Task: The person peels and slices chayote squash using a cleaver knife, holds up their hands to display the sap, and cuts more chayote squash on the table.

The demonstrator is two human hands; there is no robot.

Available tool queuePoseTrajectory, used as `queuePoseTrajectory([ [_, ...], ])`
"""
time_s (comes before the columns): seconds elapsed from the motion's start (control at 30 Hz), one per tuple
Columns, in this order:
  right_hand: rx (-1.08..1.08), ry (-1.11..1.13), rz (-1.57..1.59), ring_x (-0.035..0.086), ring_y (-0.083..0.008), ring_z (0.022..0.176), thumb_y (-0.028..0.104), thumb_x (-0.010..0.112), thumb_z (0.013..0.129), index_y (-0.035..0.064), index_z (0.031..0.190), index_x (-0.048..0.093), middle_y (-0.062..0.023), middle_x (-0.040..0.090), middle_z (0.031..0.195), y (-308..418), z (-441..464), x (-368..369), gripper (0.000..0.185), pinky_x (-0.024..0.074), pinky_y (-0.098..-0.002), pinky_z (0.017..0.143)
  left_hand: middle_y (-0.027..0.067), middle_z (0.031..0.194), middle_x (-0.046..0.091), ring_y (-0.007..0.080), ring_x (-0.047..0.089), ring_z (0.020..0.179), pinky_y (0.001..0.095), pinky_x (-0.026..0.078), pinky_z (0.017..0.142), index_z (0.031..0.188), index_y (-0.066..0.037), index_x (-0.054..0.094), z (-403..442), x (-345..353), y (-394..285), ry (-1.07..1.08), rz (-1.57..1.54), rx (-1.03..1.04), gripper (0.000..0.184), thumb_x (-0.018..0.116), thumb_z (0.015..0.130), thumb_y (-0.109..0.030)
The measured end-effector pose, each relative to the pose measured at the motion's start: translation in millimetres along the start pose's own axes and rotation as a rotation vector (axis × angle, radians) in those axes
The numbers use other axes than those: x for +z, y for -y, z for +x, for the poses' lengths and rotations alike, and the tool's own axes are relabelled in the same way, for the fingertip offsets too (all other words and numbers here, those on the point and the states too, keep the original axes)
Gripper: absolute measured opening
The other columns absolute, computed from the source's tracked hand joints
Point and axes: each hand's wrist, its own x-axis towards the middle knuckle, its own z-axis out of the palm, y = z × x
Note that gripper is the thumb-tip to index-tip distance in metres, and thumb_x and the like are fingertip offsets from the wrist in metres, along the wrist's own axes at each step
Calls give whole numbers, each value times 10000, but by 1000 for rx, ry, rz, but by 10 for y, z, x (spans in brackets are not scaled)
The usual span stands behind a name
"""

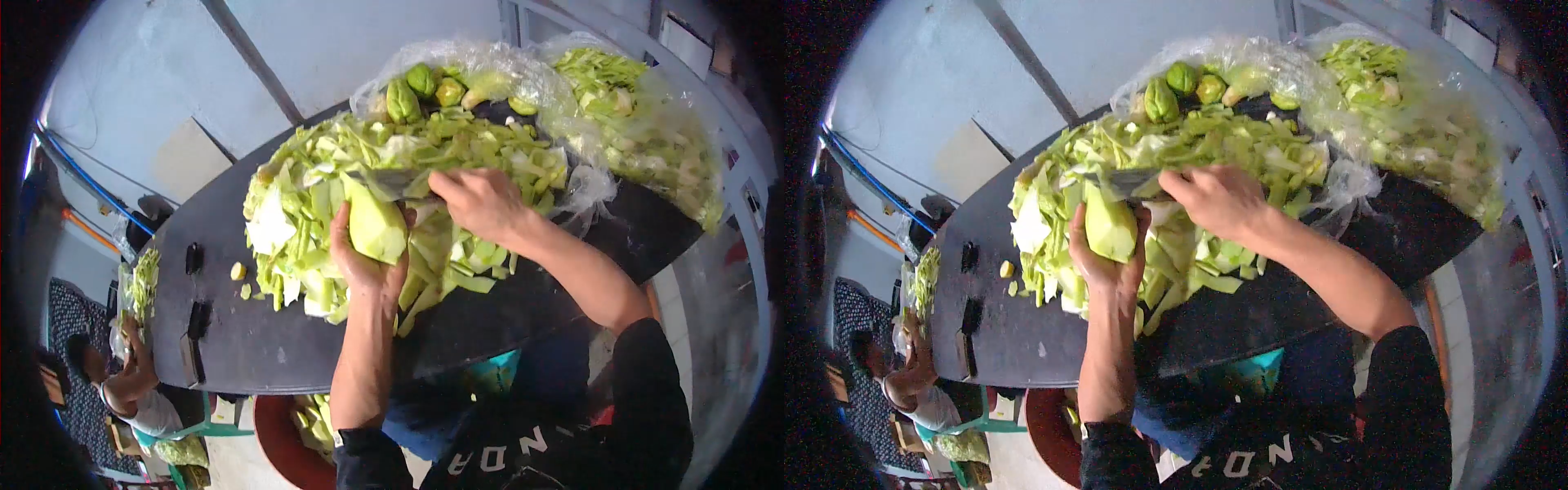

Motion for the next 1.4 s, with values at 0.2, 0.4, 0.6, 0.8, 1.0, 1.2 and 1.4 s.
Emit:
queuePoseTrajectory([
  [0.2,-196,-70,144,671,-295,632,116,569,829,91,916,538,-97,617,717,271,-47,-256,96,532,-418,491,129,1129,625,305,603,1008,454,483,916,1215,-37,558,-42,55,-5,-139,-7,-57,485,460,933,-418],
  [0.4,215,121,-109,652,-349,674,15,581,783,38,969,540,-161,637,752,-208,60,-1,192,516,-443,545,182,1092,621,294,603,994,432,489,896,1203,1,562,12,68,13,237,-121,-86,444,467,953,-353],
  [0.6,-96,-57,37,645,-269,597,120,613,792,77,905,562,-81,588,678,86,6,-206,131,522,-385,479,168,1200,613,313,585,1095,479,452,987,1257,-36,551,-11,140,-2,-150,-124,-31,465,433,975,-387],
  [0.8,-479,-288,-57,515,-119,550,178,608,735,108,762,535,14,426,632,523,0,-288,105,435,-240,466,132,1077,646,276,619,979,423,493,905,1189,-67,578,58,-187,-59,110,0,-44,499,477,948,-492],
  [1.0,-415,-260,-50,551,-132,547,160,607,757,104,793,540,9,462,619,441,-6,-204,95,460,-264,453,135,1043,617,307,577,974,447,462,925,1203,-66,560,-50,33,-6,-25,-21,10,495,507,934,-478],
  [1.2,-213,-57,-83,616,-163,578,115,621,750,89,833,555,-9,522,642,190,-20,-215,110,523,-315,488,117,1174,631,282,601,1077,455,478,977,1208,-88,590,-57,131,-62,-140,-76,53,432,485,957,-424],
  [1.4,-272,-181,61,622,-194,556,126,579,807,100,839,540,-35,535,620,292,6,-201,56,489,-325,443,105,1052,652,251,615,965,388,500,882,1173,-70,590,-117,115,-19,24,1,-60,464,508,933,-458],
])
